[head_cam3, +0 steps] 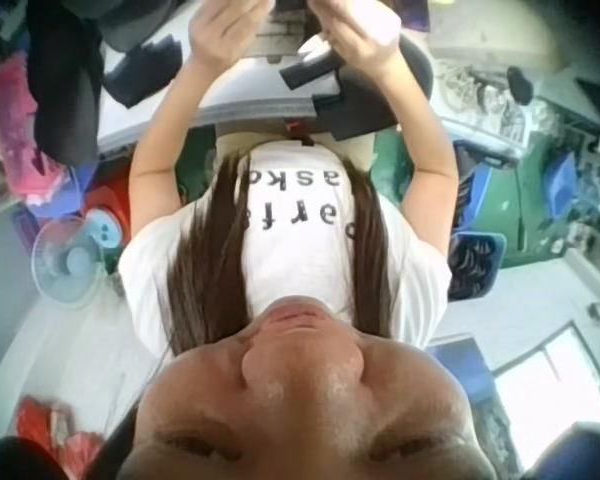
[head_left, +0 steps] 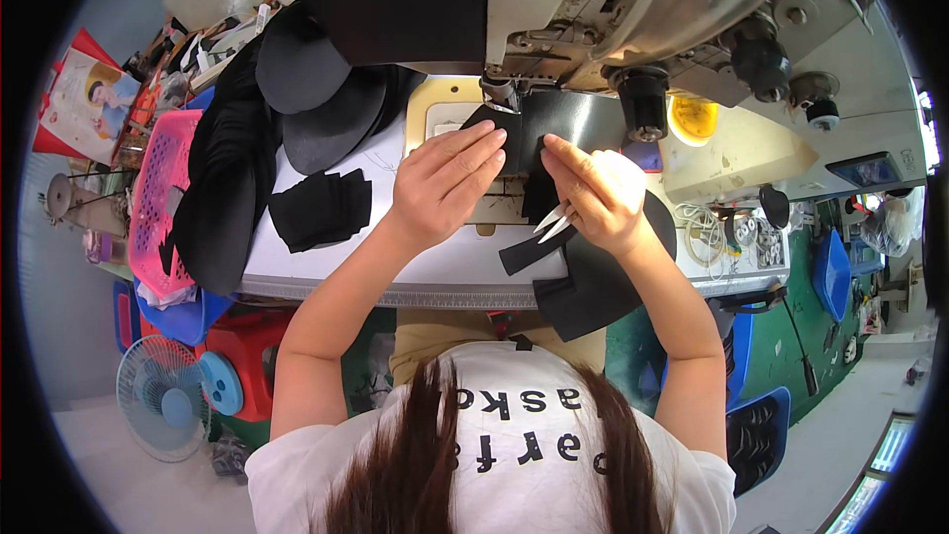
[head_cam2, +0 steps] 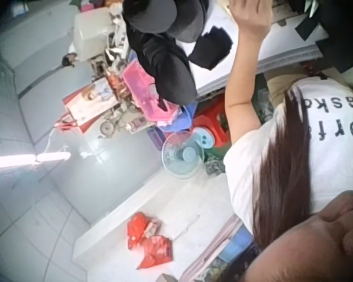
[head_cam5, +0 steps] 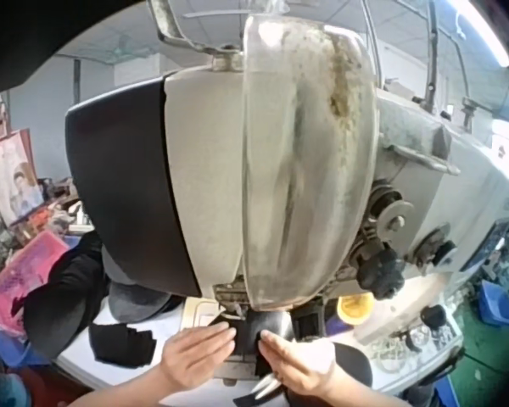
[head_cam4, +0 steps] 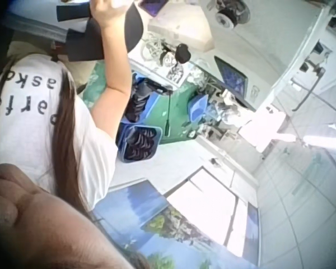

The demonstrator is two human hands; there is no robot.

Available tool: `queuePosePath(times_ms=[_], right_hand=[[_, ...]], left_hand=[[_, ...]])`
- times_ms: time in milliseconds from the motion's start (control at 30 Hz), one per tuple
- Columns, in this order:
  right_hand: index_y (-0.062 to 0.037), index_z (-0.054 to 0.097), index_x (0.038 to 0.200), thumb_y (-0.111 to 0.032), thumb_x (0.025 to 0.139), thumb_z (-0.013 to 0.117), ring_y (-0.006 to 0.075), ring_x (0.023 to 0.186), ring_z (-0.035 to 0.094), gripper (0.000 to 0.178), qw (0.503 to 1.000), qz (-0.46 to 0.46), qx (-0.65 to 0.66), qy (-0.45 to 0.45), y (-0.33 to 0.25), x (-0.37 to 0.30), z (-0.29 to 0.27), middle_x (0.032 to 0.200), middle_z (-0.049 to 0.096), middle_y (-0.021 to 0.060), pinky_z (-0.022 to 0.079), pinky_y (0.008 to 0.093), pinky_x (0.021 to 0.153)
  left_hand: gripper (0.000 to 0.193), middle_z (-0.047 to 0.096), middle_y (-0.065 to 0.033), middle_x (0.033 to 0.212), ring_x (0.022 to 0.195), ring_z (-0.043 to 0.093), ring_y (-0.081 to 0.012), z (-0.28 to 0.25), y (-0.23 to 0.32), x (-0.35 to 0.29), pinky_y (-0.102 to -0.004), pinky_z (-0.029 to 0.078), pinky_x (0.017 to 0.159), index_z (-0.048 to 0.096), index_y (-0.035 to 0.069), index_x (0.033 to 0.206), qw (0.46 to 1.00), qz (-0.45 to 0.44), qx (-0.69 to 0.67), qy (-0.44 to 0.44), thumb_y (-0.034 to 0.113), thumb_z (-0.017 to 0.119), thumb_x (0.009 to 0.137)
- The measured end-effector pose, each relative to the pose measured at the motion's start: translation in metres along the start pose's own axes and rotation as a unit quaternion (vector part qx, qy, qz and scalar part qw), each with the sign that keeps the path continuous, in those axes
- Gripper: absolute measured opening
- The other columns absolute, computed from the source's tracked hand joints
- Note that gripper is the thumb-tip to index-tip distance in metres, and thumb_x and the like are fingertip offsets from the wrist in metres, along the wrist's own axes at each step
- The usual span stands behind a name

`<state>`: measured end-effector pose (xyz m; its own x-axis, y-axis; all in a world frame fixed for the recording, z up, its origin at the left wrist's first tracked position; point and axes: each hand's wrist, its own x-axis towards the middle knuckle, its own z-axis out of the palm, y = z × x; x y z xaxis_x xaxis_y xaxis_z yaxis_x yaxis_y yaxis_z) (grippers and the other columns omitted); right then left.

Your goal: The person cuts and arranges fabric pieces using snips, adjusts settings on a sewing machine's touchscreen, and stitches the fabric pieces together using the sewing machine while trimming threads with snips.

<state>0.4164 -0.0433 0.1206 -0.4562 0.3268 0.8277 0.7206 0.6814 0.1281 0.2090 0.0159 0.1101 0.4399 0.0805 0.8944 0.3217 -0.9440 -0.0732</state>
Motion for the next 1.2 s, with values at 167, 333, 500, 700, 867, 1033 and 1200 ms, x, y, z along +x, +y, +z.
queuePosePath(times_ms=[167,333,500,700,867,1033,1200], right_hand=[[0.0035,0.066,0.092,-0.008,0.053,0.062,0.0141,0.053,0.049,0.041,1.0,0.0,-0.013,-0.012,-0.001,0.003,-0.003,0.106,0.063,0.0124,0.04,0.0259,0.047],[0.0031,0.067,0.093,-0.004,0.054,0.062,0.0147,0.054,0.05,0.039,0.999,0.006,-0.033,-0.016,-0.001,0.012,-0.004,0.103,0.064,0.0108,0.041,0.0263,0.048],[0.0042,0.065,0.093,0.0,0.054,0.066,0.0186,0.054,0.053,0.039,0.999,0.028,0.02,0.015,0.01,0.015,0.0,0.098,0.065,0.0134,0.042,0.0281,0.048],[-0.0009,0.066,0.095,0.0,0.054,0.064,0.0223,0.074,0.062,0.041,0.997,0.061,0.001,-0.047,0.002,0.019,-0.008,0.103,0.063,0.0071,0.05,0.0315,0.061],[-0.0033,0.065,0.097,0.0,0.057,0.067,0.0236,0.076,0.062,0.04,0.995,0.079,-0.015,-0.053,0.008,0.026,-0.005,0.101,0.063,0.0058,0.05,0.0328,0.062],[-0.0073,0.063,0.101,0.001,0.058,0.068,0.0252,0.079,0.062,0.044,0.989,0.119,0.02,-0.085,0.012,0.027,-0.005,0.101,0.063,0.0063,0.051,0.0337,0.065],[-0.0075,0.064,0.099,0.0,0.058,0.068,0.0258,0.079,0.062,0.042,0.991,0.109,0.017,-0.073,0.015,0.029,-0.005,0.097,0.064,0.0065,0.05,0.0343,0.065]], left_hand=[[0.015,0.066,-0.0096,0.1,0.094,0.064,-0.024,0.0,0.0,0.0,-0.0315,0.054,0.07,0.065,0.002,0.085,1.0,-0.001,-0.003,-0.001,0.001,0.066,0.07],[0.02,0.067,-0.0122,0.096,0.089,0.065,-0.0273,0.0,-0.004,0.007,-0.0326,0.053,0.068,0.063,0.0,0.089,1.0,-0.001,-0.017,0.005,-0.004,0.067,0.07],[0.019,0.065,-0.0103,0.097,0.09,0.064,-0.0249,0.005,-0.005,0.012,-0.0315,0.054,0.067,0.064,0.001,0.085,1.0,-0.002,0.01,0.007,0.0,0.065,0.066],[0.02,0.066,-0.0114,0.095,0.086,0.065,-0.0263,0.005,-0.006,0.013,-0.0321,0.053,0.067,0.064,0.0,0.087,1.0,-0.007,-0.005,0.011,-0.003,0.066,0.066],[0.019,0.065,-0.0109,0.092,0.085,0.064,-0.0252,0.008,-0.014,0.014,-0.0323,0.053,0.066,0.064,0.0,0.086,1.0,-0.009,0.01,0.023,0.0,0.067,0.067],[0.024,0.064,-0.0112,0.088,0.081,0.064,-0.0267,0.011,-0.015,0.016,-0.0337,0.053,0.065,0.064,-0.001,0.088,0.999,-0.029,0.006,0.019,-0.002,0.067,0.064],[0.025,0.064,-0.011,0.088,0.08,0.064,-0.0268,0.011,-0.014,0.017,-0.034,0.053,0.064,0.064,-0.001,0.088,0.999,-0.028,0.004,0.019,-0.002,0.067,0.063]])
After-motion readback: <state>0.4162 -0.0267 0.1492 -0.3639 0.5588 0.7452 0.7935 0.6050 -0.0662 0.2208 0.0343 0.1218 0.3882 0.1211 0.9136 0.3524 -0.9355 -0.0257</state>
